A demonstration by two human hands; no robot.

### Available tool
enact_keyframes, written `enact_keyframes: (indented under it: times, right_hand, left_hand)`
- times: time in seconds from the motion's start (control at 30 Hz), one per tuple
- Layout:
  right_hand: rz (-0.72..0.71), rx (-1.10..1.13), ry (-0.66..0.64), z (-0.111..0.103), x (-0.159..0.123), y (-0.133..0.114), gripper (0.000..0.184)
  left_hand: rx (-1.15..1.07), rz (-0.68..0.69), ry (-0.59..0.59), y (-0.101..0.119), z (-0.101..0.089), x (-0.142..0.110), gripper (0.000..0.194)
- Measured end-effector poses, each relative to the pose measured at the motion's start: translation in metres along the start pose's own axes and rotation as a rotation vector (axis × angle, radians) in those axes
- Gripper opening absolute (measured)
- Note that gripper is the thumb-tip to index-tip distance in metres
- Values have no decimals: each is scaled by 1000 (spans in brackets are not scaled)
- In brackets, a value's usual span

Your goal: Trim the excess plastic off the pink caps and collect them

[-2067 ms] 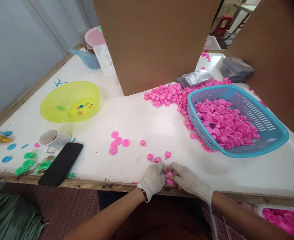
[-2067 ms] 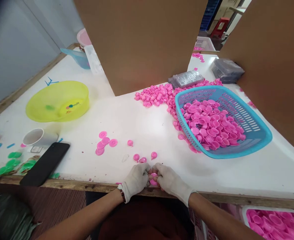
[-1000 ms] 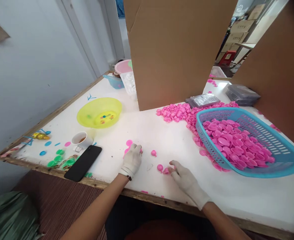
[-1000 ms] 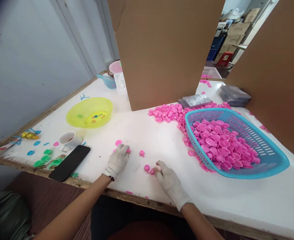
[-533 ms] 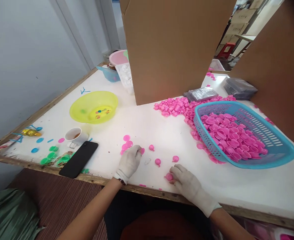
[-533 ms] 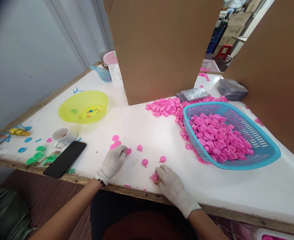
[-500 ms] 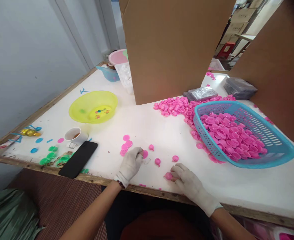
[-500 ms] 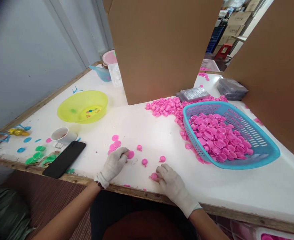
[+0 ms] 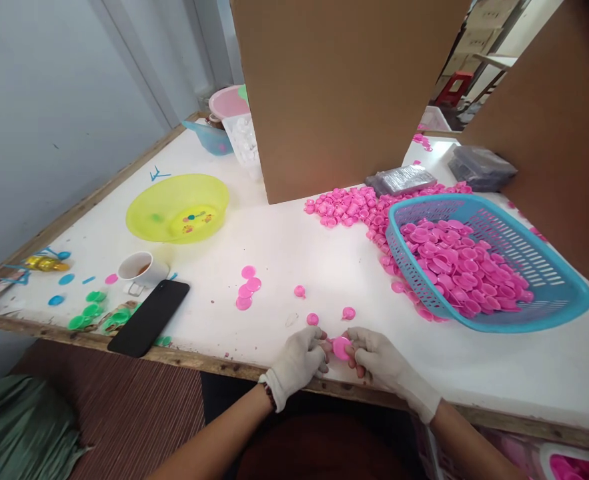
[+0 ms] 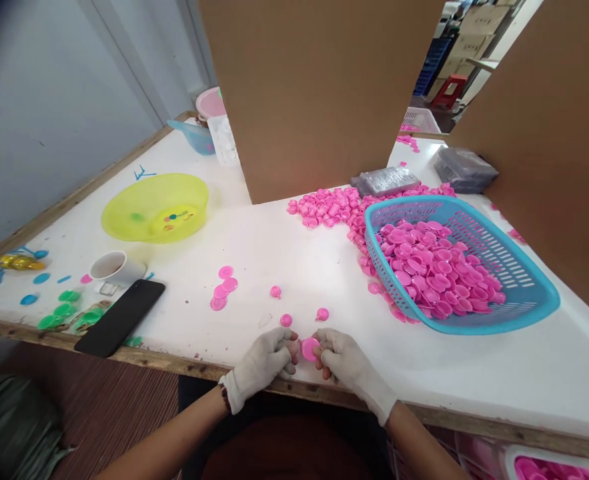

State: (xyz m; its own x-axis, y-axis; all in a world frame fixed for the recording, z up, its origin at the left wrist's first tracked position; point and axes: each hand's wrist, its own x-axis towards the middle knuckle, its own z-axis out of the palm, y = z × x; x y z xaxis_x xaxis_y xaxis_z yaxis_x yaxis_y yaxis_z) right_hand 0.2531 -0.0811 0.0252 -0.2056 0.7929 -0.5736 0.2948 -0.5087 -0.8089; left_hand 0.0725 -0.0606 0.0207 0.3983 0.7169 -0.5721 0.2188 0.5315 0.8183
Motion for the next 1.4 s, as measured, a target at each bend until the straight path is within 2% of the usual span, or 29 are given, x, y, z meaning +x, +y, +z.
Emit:
enact_keyframes:
  times: [0.13, 0.27, 0.37, 0.47, 0.6, 0.67, 0.73, 0.9, 0.97, 1.0, 1.1, 1.17, 1.2, 1.27, 1.33, 1.4]
  right_hand:
    - [71, 36, -95, 5, 11, -11, 7]
    - [205, 102, -228, 1, 15, -20, 20]
    - [268, 45, -246, -4, 22, -23, 29]
    - [271, 12, -253, -6, 27, -21, 27]
    - [248, -6, -220, -4, 26, -11, 22]
    - [208, 5, -192, -1, 25, -5, 19]
    - [151, 27, -182, 5, 25, 1, 16]
    - [53, 53, -162, 11, 22, 5, 11]
    - [-8, 82, -122, 0, 16, 1, 12]
    - [-65, 130, -55, -9, 11, -2, 13]
    - [-281, 346, 286, -43, -8, -13, 23]
    - [-346, 369, 423, -59, -15, -19, 31]
    - [-349, 312, 430, -62, -16, -21, 34]
    - [-329, 67, 386, -58, -9, -19, 38]
    - [-330, -280, 377, -45, 4, -12, 38]
    - [-344, -602, 412, -28, 16, 0, 39]
  left_hand:
    - [6, -80, -48, -6, 10, 20, 18]
    - [52, -121, -54, -11, 15, 30, 18]
    - [130, -159, -45, -8, 16, 32, 11]
    - [184, -160, -45, -4, 14, 30, 4]
    - [326, 7, -48, -4, 8, 26, 14]
    - [404, 44, -47, -5, 7, 25, 21]
    - [473, 73, -12, -6, 10, 23, 20]
    - [566, 271, 89, -6, 16, 8, 14]
    - [588, 329, 148, -3, 5, 1, 16]
    - [617, 359, 205, 1, -6, -1, 15]
    - [800, 419, 467, 15, -53, 1, 16]
    - [983, 360, 674, 25, -88, 11, 18]
    - [1067, 294, 729, 29, -103, 17, 19]
    - [1202, 191, 763, 35, -123, 30, 19]
    - [1292, 151, 758, 37, -131, 38, 18]
    - [1335, 150, 760, 36, -131, 41, 17]
